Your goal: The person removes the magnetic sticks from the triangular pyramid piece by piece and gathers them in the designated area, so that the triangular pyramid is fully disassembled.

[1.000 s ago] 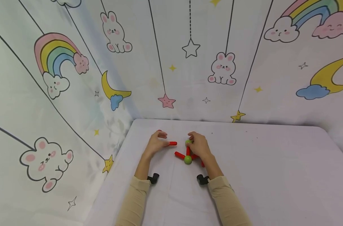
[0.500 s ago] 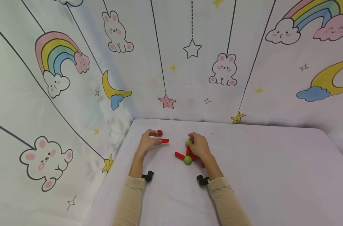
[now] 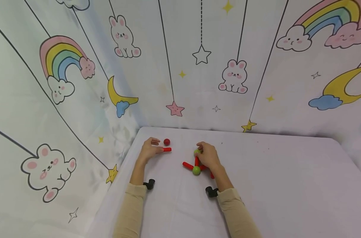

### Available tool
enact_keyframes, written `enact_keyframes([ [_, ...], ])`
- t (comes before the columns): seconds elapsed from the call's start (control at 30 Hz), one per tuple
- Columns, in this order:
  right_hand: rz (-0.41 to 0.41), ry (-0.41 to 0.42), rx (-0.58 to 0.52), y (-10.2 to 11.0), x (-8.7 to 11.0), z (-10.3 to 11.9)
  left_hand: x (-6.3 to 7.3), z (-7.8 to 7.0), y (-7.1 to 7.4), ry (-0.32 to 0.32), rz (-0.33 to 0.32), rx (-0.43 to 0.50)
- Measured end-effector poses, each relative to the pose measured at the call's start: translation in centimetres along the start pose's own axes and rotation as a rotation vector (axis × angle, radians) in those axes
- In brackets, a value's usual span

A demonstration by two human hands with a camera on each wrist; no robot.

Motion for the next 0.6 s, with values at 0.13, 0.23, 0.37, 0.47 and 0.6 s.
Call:
enact_keyframes([
  [0.13,-0.005,0.004,-0.003,0.1,0.0,0.1,-0.6,0.3,0.4,0.005,0.000,-0.024],
  [0.23,-0.004,0.005,-0.008,0.1,0.2,0.1,-0.9,0.3,0.5,0.006,-0.004,-0.038],
  [0.37,-0.003,0.010,-0.014,0.1,0.2,0.0,-1.3,0.5,0.5,0.010,0.003,-0.060],
  [0.47,-0.003,0.016,-0.012,0.0,0.1,-0.1,-1.5,0.8,0.4,0.007,0.014,-0.077],
  [0.6,-0.003,0.018,-0.001,-0.1,0.0,-0.3,-1.8,1.0,0.3,-0.004,0.010,-0.091],
])
Point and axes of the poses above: each hand's wrist, its own x-axis away from the middle knuckle, its own y-axis out of the back of the hand, z = x × y, the point moved 7 cm from there along -x, towards the middle knuckle, and after that the axes turned 13 degrees about -y, right-handed, at the moved point
